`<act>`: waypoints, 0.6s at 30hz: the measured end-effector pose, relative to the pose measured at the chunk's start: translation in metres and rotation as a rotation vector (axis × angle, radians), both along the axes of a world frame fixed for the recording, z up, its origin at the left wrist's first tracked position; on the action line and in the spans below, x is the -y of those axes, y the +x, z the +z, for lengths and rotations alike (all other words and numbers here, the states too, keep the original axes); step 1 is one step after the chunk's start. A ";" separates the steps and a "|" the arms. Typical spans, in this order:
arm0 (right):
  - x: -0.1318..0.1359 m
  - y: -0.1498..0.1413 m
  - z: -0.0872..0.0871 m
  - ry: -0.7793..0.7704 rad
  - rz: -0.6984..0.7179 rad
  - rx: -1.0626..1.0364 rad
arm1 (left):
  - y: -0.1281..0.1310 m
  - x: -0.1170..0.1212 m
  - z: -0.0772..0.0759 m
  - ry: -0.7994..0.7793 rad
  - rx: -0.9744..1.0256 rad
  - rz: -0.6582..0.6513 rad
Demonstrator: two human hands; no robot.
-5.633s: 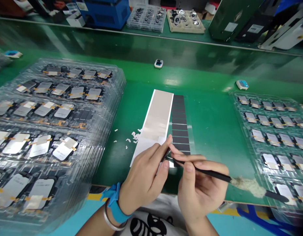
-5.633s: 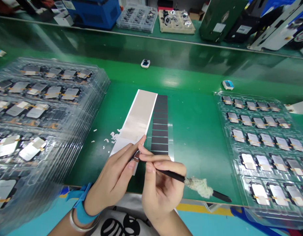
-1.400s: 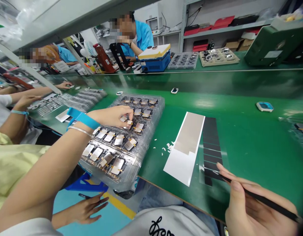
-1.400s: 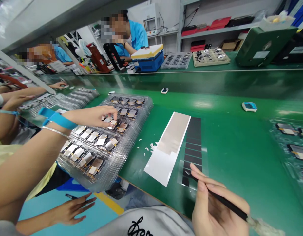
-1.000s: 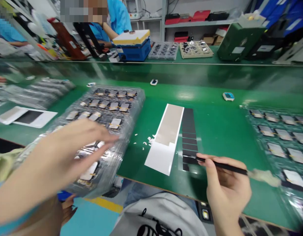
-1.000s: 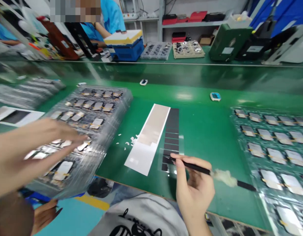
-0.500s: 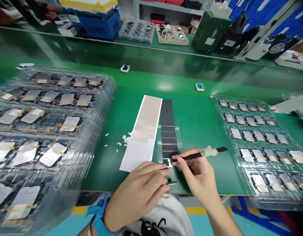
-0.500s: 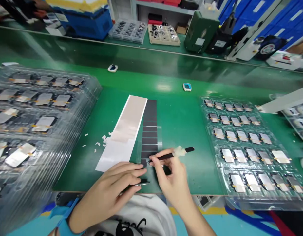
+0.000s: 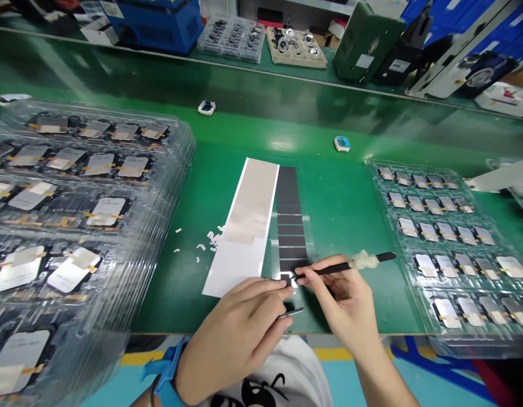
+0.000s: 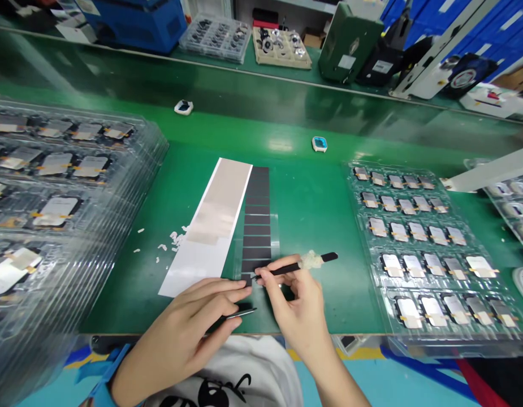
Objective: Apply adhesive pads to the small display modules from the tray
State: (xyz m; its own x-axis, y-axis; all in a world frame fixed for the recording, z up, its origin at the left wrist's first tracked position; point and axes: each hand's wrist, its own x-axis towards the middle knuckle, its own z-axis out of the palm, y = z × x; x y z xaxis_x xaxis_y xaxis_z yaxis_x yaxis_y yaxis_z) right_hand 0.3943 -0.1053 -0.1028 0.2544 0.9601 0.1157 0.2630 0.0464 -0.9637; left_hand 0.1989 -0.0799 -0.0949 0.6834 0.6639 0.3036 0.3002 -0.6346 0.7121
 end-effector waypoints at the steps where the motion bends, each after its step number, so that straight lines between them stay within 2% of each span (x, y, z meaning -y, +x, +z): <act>1: 0.000 0.000 0.000 -0.003 0.002 0.002 | 0.000 0.000 0.000 -0.002 0.001 0.002; 5: -0.003 0.000 0.002 -0.019 -0.004 -0.032 | 0.000 -0.001 0.001 -0.016 0.005 0.005; 9: -0.002 0.006 0.005 0.013 -0.079 -0.147 | -0.004 -0.001 0.003 -0.078 0.065 0.009; 11: 0.001 0.005 0.007 0.002 -0.094 -0.271 | -0.006 0.000 0.003 -0.165 0.171 0.063; 14: 0.007 -0.007 0.009 -0.077 -0.031 -0.501 | -0.007 0.002 0.000 -0.292 0.360 0.203; 16: 0.011 -0.019 0.011 -0.093 -0.005 -0.619 | -0.008 0.004 -0.002 -0.312 0.414 0.290; 18: 0.013 -0.031 0.016 -0.036 -0.027 -0.661 | -0.008 0.004 -0.002 -0.250 0.381 0.356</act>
